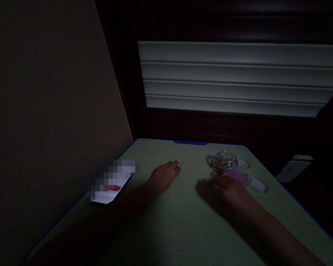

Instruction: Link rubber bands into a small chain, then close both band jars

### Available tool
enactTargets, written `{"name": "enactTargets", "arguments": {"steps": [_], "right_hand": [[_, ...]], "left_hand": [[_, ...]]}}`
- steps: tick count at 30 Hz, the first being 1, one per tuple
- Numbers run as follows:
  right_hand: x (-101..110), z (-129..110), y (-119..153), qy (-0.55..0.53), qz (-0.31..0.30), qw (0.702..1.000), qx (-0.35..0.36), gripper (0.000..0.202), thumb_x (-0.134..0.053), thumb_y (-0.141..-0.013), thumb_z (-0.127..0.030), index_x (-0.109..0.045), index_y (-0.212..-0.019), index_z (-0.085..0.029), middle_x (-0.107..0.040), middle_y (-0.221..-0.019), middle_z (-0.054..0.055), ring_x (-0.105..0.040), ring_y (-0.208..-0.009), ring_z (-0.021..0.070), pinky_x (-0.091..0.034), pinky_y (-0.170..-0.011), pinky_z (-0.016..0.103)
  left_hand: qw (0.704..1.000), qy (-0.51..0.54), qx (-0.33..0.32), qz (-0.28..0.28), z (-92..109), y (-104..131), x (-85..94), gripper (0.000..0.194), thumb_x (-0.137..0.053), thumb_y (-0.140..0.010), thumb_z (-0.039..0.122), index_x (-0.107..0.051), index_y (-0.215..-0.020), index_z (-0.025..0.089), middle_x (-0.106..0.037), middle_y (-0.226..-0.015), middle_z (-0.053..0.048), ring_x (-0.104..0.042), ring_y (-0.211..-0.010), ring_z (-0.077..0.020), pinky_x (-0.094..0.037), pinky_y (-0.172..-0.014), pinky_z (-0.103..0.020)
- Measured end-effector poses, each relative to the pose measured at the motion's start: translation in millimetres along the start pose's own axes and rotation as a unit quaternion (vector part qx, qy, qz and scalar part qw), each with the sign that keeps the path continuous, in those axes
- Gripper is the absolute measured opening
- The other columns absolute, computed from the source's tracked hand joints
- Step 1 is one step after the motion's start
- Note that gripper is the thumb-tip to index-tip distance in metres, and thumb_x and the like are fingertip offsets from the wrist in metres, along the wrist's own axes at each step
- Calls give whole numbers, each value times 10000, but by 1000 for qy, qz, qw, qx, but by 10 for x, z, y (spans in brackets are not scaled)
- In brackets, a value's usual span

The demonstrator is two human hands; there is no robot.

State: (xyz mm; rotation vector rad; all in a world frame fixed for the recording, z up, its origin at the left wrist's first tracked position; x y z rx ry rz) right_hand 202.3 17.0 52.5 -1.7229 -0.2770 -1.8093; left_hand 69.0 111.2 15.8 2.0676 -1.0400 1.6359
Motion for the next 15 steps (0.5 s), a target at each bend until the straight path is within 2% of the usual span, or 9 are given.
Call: {"name": "enactTargets", "arguments": {"steps": [8, 13, 15], "right_hand": [[-11, -6, -2, 3, 5, 1000, 4, 167, -552, -786, -104, -614, -925, -171, -614, -793, 35, -539, -703, 152, -371, -662, 268], [12, -53, -6, -4, 7, 1000, 0, 117, -535, -796, -93, -608, -843, -171, -605, -780, 33, -533, -699, 149, -359, -648, 262], [22, -71, -16, -5, 9, 1000, 1, 114, -535, -796, -90, -609, -838, -165, -602, -776, 37, -529, -708, 152, -357, -656, 266]], "left_hand": [[1000, 6, 8, 13, -2, 7, -2, 209, -452, -825, 61, -555, -974, 166, -540, -992, -68, -542, -873, -189, -456, -652, -276], [999, 22, 26, 36, -14, 39, 91, 208, -412, -863, 104, -547, -1008, 169, -544, -998, -62, -550, -865, -174, -450, -658, -261], [995, 69, 36, 61, -9, 51, 152, 204, -384, -889, 142, -563, -983, 175, -551, -973, -48, -555, -834, -147, -441, -678, -243]]}}
Point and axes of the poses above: each hand's wrist, its own y-axis away from the middle knuckle, its own x-axis out of the back of the hand, z = x × y, the point moved 8 cm from there along -y, towards the middle knuckle
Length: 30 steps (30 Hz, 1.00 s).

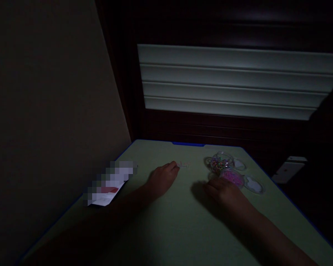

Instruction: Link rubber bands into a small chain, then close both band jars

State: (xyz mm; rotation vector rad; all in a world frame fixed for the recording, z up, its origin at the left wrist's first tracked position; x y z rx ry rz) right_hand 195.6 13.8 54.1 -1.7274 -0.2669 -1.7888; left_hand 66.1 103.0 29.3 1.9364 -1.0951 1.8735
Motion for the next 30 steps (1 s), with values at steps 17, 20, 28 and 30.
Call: {"name": "enactTargets", "arguments": {"steps": [17, 20, 28, 30], "right_hand": [[67, 60, -20, -15, 84, 995, -58, 171, -508, -842, -161, -635, -957, -161, -622, -791, 55, -549, -746, 161, -365, -676, 268], [28, 30, -50, -43, 79, 993, -81, 181, -502, -856, -239, -637, -948, -161, -618, -785, 56, -551, -748, 161, -364, -675, 268], [-76, -121, -127, -22, 109, 992, -63, 151, -519, -851, -272, -628, -824, -170, -617, -733, 34, -536, -683, 149, -328, -637, 271], [-75, -155, -136, -4, 127, 991, -49, 125, -532, -841, -231, -633, -814, -163, -617, -723, 36, -533, -684, 155, -323, -640, 280]], "left_hand": [[641, 726, 243, -57, 139, 99, -326, 336, -638, -694, 412, -636, -850, 115, -364, -471, 77, -284, -415, -47, -171, -406, -202], [639, 731, 235, -55, 148, 85, -296, 327, -641, -693, 411, -637, -831, 115, -358, -460, 78, -281, -417, -49, -168, -410, -206], [654, 720, 224, -60, 180, 87, -258, 363, -650, -678, 438, -659, -826, 107, -363, -451, 72, -286, -427, -53, -164, -425, -216], [658, 716, 223, -63, 181, 89, -261, 366, -649, -679, 437, -664, -832, 105, -366, -447, 71, -289, -428, -55, -172, -426, -217]]}}
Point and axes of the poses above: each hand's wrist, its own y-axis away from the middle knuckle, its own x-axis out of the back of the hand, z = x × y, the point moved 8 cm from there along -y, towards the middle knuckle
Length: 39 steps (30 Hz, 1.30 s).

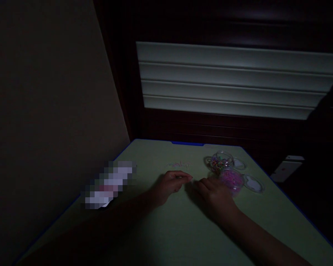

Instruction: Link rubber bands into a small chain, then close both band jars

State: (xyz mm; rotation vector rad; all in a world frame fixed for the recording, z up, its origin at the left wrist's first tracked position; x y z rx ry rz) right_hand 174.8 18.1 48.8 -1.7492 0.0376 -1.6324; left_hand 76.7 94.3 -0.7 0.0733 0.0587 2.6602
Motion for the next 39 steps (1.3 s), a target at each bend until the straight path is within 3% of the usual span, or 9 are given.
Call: {"name": "enactTargets", "arguments": {"steps": [17, 26, 39], "right_hand": [[71, 2, 35, 13, 9, 1000, 11, 207, -567, -765, -82, -622, -958, -132, -631, -806, 59, -539, -730, 181, -375, -664, 286], [203, -51, 47, 23, 50, 998, 32, 241, -557, -762, -68, -613, -991, -114, -631, -782, 59, -539, -689, 179, -387, -626, 293], [163, -121, 51, 24, 29, 997, 65, 299, -554, -772, -83, -580, -1067, -117, -617, -773, 55, -520, -691, 181, -366, -631, 302]], "left_hand": [[1000, 11, 18, -1, -60, -30, 13, 322, -639, -683, 405, -633, -824, 116, -379, -452, 77, -304, -417, -50, -187, -416, -202], [1000, -1, 28, 2, -75, -39, 12, 340, -643, -670, 425, -616, -822, 122, -374, -448, 84, -300, -410, -52, -182, -412, -202], [999, -12, 32, -1, -59, -41, -8, 281, -636, -679, 389, -620, -794, 134, -382, -447, 79, -307, -409, -52, -183, -408, -200]]}}
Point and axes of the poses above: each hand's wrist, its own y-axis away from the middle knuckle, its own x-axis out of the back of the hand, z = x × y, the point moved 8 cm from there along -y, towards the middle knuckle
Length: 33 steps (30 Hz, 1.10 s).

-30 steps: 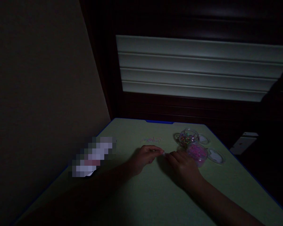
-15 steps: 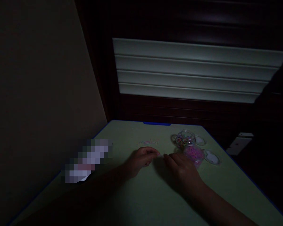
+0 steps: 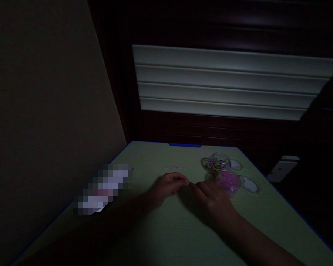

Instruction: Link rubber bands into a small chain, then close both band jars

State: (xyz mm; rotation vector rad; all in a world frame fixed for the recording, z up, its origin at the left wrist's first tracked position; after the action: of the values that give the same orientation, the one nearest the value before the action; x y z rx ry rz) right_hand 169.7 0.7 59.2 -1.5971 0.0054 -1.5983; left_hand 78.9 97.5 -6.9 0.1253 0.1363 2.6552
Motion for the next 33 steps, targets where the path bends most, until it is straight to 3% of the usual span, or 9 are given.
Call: {"name": "enactTargets", "arguments": {"steps": [24, 33], "right_hand": [[72, 95, -23, 13, 2, 1000, -22, 161, -614, -719, -60, -622, -864, -131, -592, -701, 26, -510, -636, 169, -339, -600, 286], [235, 328, -6, 65, 2, 997, -38, 214, -586, -757, -79, -623, -964, -119, -629, -808, 60, -545, -731, 202, -372, -688, 309]], "left_hand": [[999, -37, -1, -20, -57, -21, -12, 315, -638, -688, 425, -623, -816, 137, -370, -466, 85, -291, -424, -45, -193, -419, -193], [998, -57, 5, -26, -71, -13, -46, 331, -630, -695, 444, -634, -830, 141, -417, -508, 77, -283, -427, -41, -202, -426, -196]]}}
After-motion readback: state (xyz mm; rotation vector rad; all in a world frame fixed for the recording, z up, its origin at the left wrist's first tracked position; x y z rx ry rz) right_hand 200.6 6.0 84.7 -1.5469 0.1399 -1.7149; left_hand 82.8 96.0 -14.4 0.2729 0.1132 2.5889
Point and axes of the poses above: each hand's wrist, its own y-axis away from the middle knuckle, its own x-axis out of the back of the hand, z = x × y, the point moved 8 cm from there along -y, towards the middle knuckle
